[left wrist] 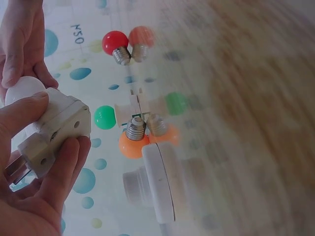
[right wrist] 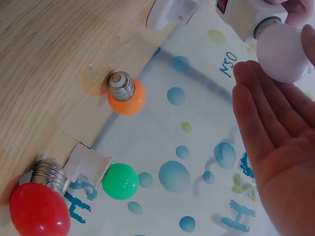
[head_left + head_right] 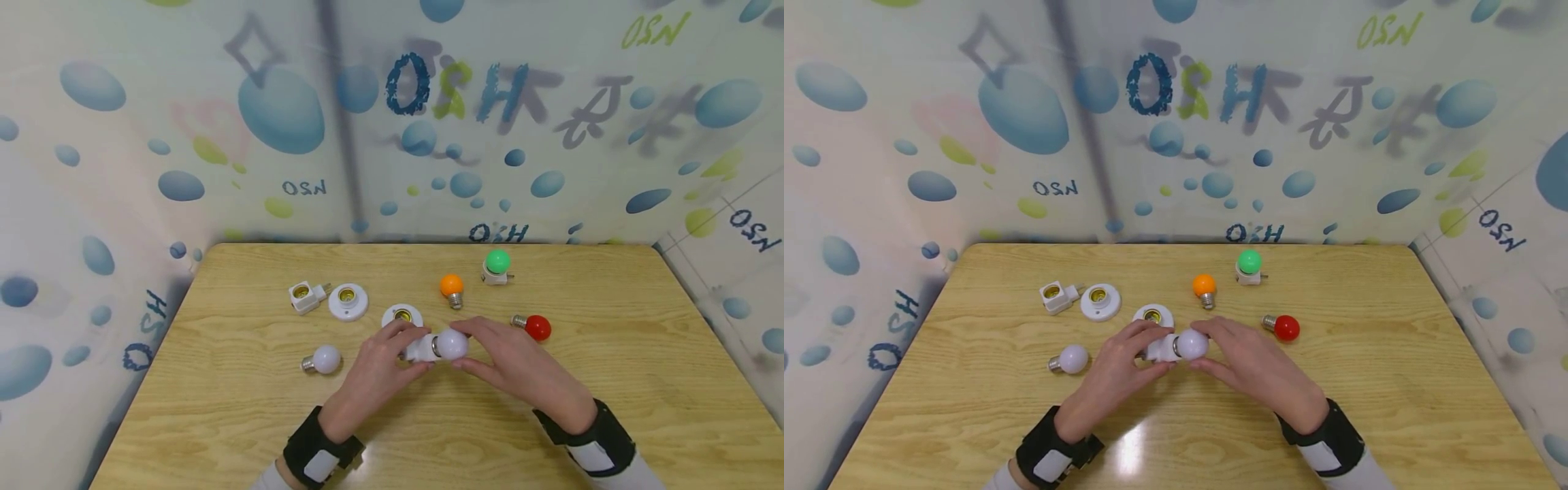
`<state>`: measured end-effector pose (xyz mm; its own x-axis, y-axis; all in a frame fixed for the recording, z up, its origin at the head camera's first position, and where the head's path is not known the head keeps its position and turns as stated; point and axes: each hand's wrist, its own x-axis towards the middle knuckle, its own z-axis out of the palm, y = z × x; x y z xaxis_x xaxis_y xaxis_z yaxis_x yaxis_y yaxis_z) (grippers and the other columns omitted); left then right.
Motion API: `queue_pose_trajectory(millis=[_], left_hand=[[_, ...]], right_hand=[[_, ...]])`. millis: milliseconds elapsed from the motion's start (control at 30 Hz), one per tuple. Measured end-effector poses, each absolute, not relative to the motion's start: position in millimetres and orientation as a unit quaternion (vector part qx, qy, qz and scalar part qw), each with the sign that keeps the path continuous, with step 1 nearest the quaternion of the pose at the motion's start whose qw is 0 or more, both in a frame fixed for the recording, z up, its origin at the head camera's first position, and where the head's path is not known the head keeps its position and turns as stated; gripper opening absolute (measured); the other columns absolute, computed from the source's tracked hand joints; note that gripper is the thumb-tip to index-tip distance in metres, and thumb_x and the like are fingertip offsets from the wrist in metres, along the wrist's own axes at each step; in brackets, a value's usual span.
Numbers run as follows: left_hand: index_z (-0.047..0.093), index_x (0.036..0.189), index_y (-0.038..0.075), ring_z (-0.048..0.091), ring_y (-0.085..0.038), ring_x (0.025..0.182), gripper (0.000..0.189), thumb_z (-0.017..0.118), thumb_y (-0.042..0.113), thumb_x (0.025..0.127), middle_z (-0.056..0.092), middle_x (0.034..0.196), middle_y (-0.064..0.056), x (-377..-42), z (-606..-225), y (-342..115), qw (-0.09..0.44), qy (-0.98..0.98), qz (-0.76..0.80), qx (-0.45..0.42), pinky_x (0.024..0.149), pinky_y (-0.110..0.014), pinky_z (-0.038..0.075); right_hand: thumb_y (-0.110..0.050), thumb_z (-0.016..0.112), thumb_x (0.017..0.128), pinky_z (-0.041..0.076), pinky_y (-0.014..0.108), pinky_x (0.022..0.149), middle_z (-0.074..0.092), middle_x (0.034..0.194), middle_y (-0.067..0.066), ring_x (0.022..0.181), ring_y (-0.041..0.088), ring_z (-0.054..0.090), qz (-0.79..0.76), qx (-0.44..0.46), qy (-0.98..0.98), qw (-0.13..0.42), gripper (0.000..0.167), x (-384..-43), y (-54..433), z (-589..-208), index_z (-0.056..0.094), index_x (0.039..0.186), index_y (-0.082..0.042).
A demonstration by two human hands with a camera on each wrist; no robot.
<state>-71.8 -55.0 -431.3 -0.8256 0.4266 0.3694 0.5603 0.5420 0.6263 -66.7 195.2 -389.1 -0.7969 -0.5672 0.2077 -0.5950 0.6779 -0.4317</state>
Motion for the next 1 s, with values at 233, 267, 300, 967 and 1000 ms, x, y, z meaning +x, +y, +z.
queue_pose_trajectory(millis=[233,267,300,967,1000], left_hand=[[0.074,0.122,0.010,0.066,-0.017,0.090,0.047,0.092,0.018,0.079,0.067,0.114,-0.007,-70.3,-429.2,-54.0,0.085,-0.874,-0.382,-0.289,0.073,-0.029,0.056],[0.074,0.122,0.010,0.066,-0.017,0.090,0.047,0.092,0.018,0.079,0.067,0.114,-0.007,-70.1,-429.0,-53.9,0.085,-0.874,-0.381,-0.289,0.073,-0.029,0.056],[0.074,0.122,0.010,0.066,-0.017,0.091,0.047,0.092,0.018,0.079,0.067,0.114,-0.007,-70.0,-429.0,-53.7,0.086,-0.875,-0.379,-0.290,0.074,-0.029,0.057],[0.074,0.122,0.009,0.066,-0.017,0.095,0.047,0.091,0.019,0.080,0.067,0.116,-0.007,-71.3,-434.0,-54.4,0.087,-0.875,-0.385,-0.280,0.077,-0.031,0.058],[0.074,0.122,0.009,0.066,-0.016,0.095,0.047,0.091,0.019,0.080,0.067,0.116,-0.006,-71.5,-434.3,-54.6,0.088,-0.875,-0.385,-0.279,0.077,-0.031,0.057]], right_hand=[[-0.032,0.090,0.080,0.061,0.033,0.080,0.073,0.107,0.001,0.091,0.016,0.070,0.239,0.308,-0.918,0.068,0.053,-67.1,195.1,-392.3,0.068,0.122,-0.008],[-0.033,0.090,0.080,0.061,0.033,0.080,0.073,0.106,0.001,0.090,0.016,0.070,0.234,0.308,-0.919,0.075,0.052,-66.8,195.0,-392.5,0.069,0.121,-0.009],[-0.035,0.090,0.080,0.061,0.033,0.079,0.073,0.105,0.000,0.089,0.015,0.069,0.229,0.307,-0.920,0.082,0.051,-66.7,195.0,-392.7,0.070,0.119,-0.009],[-0.045,0.085,0.085,0.052,0.050,0.101,0.058,0.145,0.009,0.130,0.029,0.058,0.225,0.305,-0.925,0.031,0.075,-65.6,195.1,-392.2,0.056,0.146,-0.014],[-0.038,0.086,0.085,0.051,0.049,0.103,0.056,0.147,0.008,0.131,0.029,0.056,0.231,0.318,-0.919,0.023,0.072,-65.9,195.1,-392.2,0.055,0.147,-0.014]])
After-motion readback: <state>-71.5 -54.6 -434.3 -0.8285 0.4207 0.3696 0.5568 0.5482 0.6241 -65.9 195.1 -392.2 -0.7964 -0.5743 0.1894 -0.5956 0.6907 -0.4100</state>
